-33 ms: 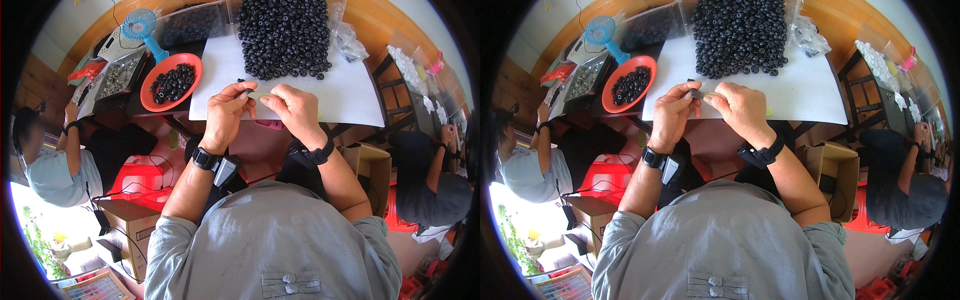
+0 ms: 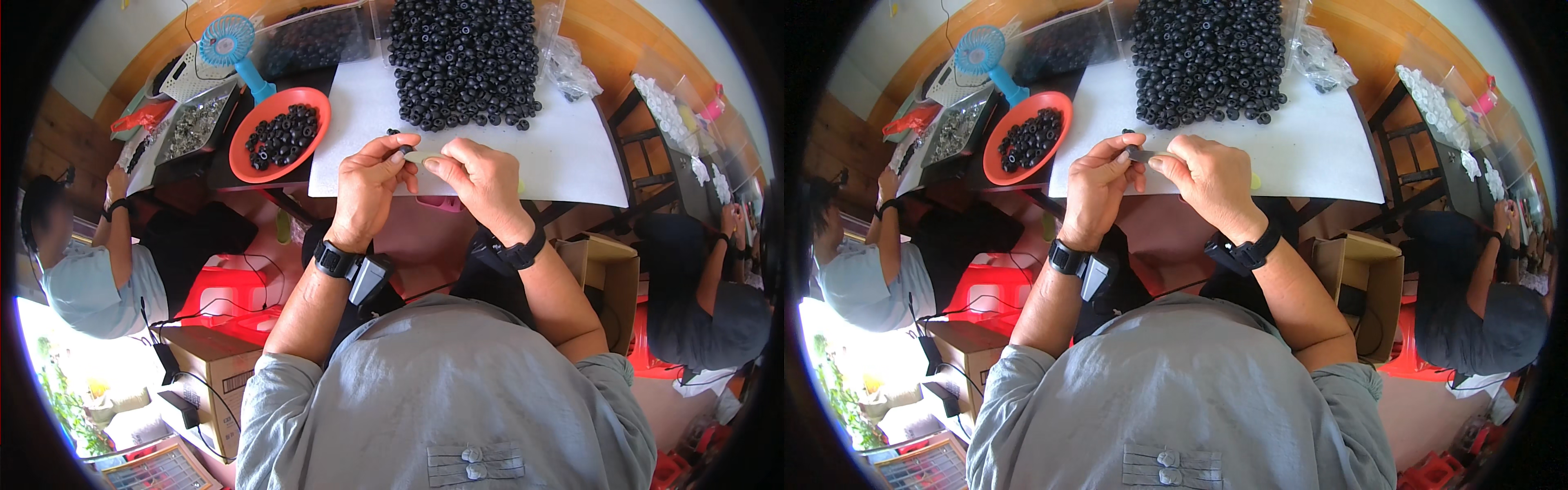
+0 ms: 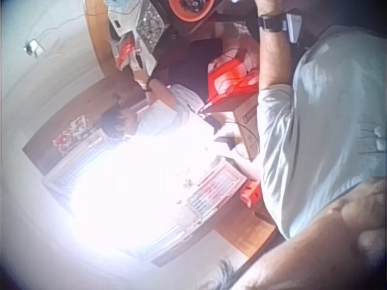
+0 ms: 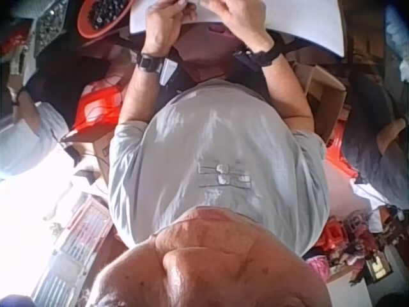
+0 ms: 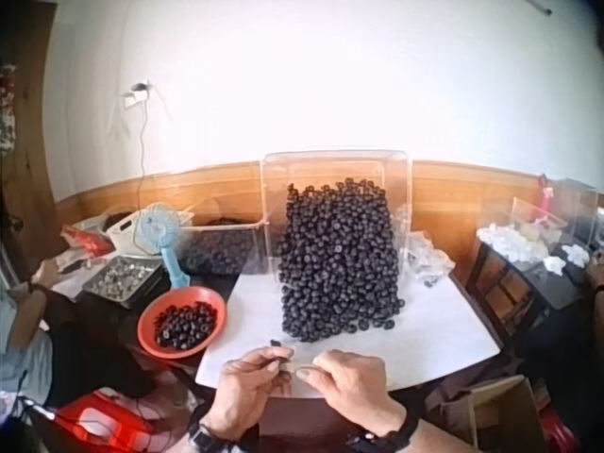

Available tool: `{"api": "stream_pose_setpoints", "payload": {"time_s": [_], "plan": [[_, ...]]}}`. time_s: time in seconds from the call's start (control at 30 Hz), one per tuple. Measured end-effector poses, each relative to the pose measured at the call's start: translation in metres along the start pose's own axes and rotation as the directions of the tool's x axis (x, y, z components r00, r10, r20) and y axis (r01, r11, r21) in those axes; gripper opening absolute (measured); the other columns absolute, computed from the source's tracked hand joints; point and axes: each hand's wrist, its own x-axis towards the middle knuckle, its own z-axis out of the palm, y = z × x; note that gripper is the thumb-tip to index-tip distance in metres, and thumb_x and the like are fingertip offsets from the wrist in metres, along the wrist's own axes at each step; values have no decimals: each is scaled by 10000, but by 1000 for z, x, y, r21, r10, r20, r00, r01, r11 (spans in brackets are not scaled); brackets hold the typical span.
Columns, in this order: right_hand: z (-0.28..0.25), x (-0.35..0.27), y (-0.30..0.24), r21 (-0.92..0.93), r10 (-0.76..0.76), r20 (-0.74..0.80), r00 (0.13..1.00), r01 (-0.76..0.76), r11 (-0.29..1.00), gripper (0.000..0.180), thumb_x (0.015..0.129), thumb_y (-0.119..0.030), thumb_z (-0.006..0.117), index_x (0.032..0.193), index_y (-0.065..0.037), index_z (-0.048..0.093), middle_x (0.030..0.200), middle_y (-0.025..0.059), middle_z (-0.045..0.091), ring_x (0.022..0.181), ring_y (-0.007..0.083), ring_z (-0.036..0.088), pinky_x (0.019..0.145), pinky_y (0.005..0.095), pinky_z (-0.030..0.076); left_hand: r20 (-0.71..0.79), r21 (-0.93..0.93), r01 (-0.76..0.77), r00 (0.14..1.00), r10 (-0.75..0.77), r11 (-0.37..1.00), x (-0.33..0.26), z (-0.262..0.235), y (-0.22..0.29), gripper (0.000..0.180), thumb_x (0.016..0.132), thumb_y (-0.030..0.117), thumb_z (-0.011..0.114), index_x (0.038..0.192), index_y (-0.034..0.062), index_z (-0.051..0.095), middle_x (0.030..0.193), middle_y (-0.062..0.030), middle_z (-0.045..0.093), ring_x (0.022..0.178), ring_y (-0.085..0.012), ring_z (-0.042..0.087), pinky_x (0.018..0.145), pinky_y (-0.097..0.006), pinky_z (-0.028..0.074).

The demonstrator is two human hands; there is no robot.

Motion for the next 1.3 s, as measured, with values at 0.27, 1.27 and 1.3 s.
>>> {"api": "stream_pose_setpoints", "payload": {"time_s": [0.27, 1.27, 1.3], "plan": [[0, 1, -2, -9, 38, -24, 999, -38, 999, 253, 914, -261, 785, 821, -71, 647, 665, 75, 618, 538, 219, 584, 518, 358, 434, 47, -23, 12, 999, -11, 1000, -1, -5, 1, 254, 1038, -10, 523, 1234, -75, 671, 993, -141, 677, 847, -195, 641, 729, -332, 558], [1, -3, 1, -48, -28, -90, 996, 24, 999, 322, 949, -341, 722, 796, -93, 585, 678, 69, 615, 589, 277, 628, 532, 407, 464, -53, 956, -142, 777, 627, 257, 18, -113, 106, 232, 839, -7, 692, 1048, 32, 783, 943, -63, 694, 794, -170, 627, 696, -293, 499], [1, -3, 2, -48, -25, -95, 995, 21, 999, 322, 949, -341, 722, 796, -93, 585, 678, 69, 615, 589, 277, 628, 532, 407, 464, 101, 992, -129, 746, 658, -7, 21, -111, 109, 216, 803, -8, 716, 995, 57, 789, 989, -87, 691, 865, -228, 644, 736, -350, 513]]}}
